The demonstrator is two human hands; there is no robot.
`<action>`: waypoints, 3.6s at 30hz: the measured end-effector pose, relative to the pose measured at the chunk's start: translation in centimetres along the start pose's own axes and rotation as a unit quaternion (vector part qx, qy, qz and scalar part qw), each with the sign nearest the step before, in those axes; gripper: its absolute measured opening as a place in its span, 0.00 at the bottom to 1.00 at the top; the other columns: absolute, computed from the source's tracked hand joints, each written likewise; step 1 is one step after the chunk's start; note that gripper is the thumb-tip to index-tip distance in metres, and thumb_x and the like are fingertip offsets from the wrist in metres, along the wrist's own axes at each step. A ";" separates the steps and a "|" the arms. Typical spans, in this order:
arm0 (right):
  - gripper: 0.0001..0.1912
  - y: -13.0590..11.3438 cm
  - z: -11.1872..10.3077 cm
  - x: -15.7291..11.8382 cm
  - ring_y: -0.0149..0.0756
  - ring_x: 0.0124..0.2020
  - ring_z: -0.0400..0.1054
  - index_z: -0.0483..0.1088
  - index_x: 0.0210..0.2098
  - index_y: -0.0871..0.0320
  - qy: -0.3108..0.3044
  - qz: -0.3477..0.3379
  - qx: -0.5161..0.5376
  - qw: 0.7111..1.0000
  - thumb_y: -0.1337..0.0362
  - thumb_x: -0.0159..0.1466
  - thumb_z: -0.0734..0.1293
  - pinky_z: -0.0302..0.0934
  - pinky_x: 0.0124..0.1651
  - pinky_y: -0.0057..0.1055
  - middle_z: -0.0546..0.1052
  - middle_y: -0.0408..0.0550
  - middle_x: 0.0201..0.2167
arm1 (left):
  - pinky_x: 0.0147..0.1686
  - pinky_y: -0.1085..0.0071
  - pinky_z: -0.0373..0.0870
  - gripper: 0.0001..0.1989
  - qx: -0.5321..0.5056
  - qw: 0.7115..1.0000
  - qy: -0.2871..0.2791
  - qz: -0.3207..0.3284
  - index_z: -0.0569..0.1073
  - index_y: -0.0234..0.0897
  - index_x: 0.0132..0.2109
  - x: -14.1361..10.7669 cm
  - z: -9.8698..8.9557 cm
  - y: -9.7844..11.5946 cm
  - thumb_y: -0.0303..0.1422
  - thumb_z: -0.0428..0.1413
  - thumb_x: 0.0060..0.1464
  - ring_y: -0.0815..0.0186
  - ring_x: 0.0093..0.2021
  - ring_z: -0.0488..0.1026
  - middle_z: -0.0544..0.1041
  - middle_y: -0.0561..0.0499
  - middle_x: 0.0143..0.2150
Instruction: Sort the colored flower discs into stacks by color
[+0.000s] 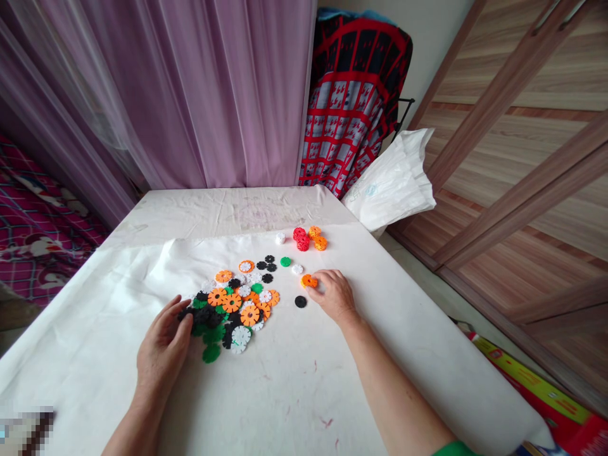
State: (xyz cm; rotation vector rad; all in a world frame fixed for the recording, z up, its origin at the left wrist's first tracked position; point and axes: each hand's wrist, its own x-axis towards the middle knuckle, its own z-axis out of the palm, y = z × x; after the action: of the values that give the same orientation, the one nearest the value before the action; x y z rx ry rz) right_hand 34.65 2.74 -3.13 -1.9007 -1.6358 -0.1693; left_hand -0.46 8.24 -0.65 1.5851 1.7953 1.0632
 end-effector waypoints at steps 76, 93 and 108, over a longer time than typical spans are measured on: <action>0.19 -4.6 1.6 0.6 0.43 0.45 0.72 0.69 0.51 0.57 0.078 -0.005 0.086 0.993 0.62 0.59 0.68 0.65 0.51 0.41 0.80 0.52 0.43 | 0.39 0.67 0.77 0.19 0.017 0.998 -0.003 0.062 0.78 0.44 0.46 0.1 0.3 -0.6 0.46 0.52 0.52 0.62 0.41 0.78 0.75 0.50 0.60; 0.22 -0.2 2.1 0.2 0.44 0.44 0.74 0.69 0.50 0.56 0.040 0.039 0.057 0.997 0.64 0.56 0.68 0.66 0.49 0.41 0.81 0.52 0.42 | 0.42 0.64 0.76 0.20 0.025 0.999 -0.003 0.046 0.78 0.45 0.46 0.3 0.3 -1.0 0.47 0.52 0.51 0.61 0.40 0.78 0.74 0.50 0.61; 0.09 -3.4 0.8 0.0 0.42 0.44 0.70 0.74 0.40 0.54 0.039 -0.053 0.043 0.997 0.67 0.64 0.63 0.61 0.50 0.38 0.81 0.49 0.41 | 0.45 0.62 0.76 0.20 0.019 0.999 -0.011 0.037 0.78 0.45 0.47 0.1 0.5 -0.9 0.47 0.52 0.52 0.60 0.42 0.78 0.73 0.51 0.62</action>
State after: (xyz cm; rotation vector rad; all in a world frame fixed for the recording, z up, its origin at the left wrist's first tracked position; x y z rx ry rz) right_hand 31.22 3.34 -2.49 -1.7233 -1.6646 -0.2104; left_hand -0.66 8.47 -1.66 1.6924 1.7649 1.0472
